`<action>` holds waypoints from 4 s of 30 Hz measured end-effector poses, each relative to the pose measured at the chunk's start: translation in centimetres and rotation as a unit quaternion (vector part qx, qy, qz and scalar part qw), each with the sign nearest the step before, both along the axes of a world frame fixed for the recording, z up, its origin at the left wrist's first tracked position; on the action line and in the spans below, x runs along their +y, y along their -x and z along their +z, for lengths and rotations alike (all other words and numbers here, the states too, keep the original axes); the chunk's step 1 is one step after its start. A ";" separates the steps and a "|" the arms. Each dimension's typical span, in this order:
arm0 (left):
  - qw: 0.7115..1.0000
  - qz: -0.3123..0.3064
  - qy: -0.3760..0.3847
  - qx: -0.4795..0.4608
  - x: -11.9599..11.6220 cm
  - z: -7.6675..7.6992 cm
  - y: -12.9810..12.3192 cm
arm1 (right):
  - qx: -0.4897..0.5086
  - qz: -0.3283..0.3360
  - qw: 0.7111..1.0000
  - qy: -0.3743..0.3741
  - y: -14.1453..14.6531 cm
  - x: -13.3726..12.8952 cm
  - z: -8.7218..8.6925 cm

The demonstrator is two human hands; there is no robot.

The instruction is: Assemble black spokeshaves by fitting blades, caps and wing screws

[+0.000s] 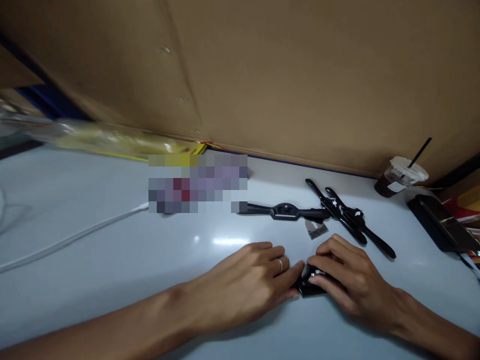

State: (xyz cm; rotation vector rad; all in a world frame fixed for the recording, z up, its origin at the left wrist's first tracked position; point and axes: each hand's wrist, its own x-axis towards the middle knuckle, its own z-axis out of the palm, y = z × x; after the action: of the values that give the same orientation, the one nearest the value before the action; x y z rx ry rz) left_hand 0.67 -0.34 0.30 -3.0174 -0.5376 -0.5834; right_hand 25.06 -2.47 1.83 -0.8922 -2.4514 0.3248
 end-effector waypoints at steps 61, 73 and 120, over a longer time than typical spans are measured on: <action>1.000 0.006 0.003 0.006 0.1 0.0 0.1 | -0.043 -0.024 0.999 0.013 0.0 -1.3 1.0; 1.000 0.004 -0.010 -0.003 0.1 -0.3 0.0 | -0.073 -0.036 0.993 -0.083 0.1 -0.5 1.0; 0.979 0.194 0.060 0.013 6.3 0.0 3.5 | -0.287 -0.361 0.876 0.142 -9.2 5.2 3.6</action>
State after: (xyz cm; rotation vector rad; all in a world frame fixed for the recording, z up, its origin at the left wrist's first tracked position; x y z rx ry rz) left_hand -2.84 5.92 0.32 -2.8966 -1.1605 -0.4985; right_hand 34.26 2.71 5.43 -2.2053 -2.3444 0.1517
